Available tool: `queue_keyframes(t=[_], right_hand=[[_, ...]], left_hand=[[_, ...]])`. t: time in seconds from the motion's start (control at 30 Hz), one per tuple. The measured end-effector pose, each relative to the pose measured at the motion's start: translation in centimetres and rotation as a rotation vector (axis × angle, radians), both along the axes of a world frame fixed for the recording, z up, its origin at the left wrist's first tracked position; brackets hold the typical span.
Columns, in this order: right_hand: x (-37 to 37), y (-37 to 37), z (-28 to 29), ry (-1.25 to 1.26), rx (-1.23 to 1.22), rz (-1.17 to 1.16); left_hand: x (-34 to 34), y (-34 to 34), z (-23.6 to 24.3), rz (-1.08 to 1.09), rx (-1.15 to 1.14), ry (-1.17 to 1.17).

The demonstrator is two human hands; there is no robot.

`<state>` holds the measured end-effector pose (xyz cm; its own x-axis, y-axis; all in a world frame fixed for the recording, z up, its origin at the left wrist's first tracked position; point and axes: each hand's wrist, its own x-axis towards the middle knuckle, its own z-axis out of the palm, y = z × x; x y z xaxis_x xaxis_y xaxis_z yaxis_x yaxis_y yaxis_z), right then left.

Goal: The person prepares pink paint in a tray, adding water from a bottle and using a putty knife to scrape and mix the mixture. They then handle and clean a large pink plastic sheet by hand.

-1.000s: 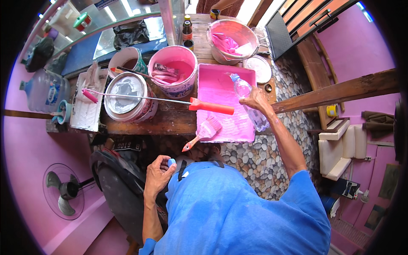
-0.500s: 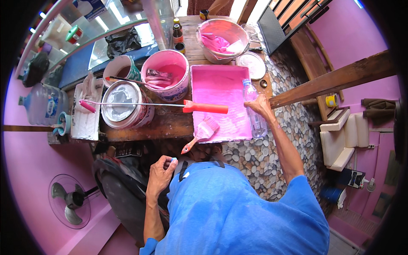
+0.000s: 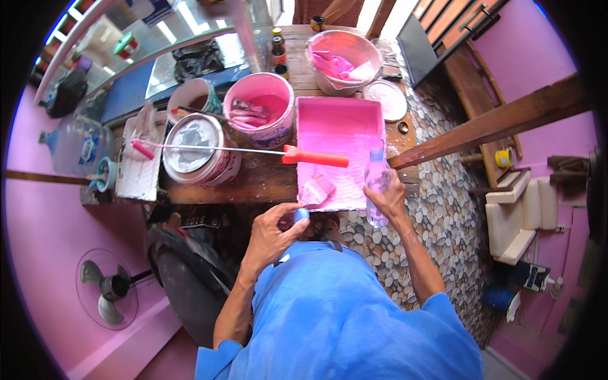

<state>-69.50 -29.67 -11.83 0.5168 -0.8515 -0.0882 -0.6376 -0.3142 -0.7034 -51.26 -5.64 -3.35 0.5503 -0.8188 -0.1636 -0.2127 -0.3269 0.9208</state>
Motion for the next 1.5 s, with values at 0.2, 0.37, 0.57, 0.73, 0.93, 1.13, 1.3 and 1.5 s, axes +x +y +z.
queue_keyframes(t=[0.2,0.37,0.57,0.73,0.93,1.13,1.3,1.5], right_hand=[[0.2,7.2,2.7,-0.236,-0.181,0.312],[2.1,10.4,2.0,-0.213,-0.142,0.530],[6.3,12.7,2.4,-0.249,-0.133,0.689],[9.8,14.7,2.5,-0.211,-0.260,0.786],[12.5,15.7,3.7,-0.276,-0.130,0.867],[14.5,15.6,4.6,-0.235,0.219,1.157],[15.7,16.9,4.1,-0.250,0.294,1.133],[17.7,18.0,4.0,-0.231,0.267,1.195]], left_hand=[[-0.6,-1.7,2.0,0.005,-0.059,0.077],[-0.1,0.3,3.2,-0.015,-0.040,0.052],[1.1,3.7,4.6,0.151,0.131,-0.120],[2.2,5.7,4.8,0.333,0.548,-0.348],[4.4,8.5,5.9,0.271,0.065,-0.218],[7.3,12.0,7.2,-0.178,-0.078,-0.237],[8.0,12.3,7.3,-0.058,-0.041,-0.319],[9.0,14.2,6.1,-0.097,-0.074,-0.406]])
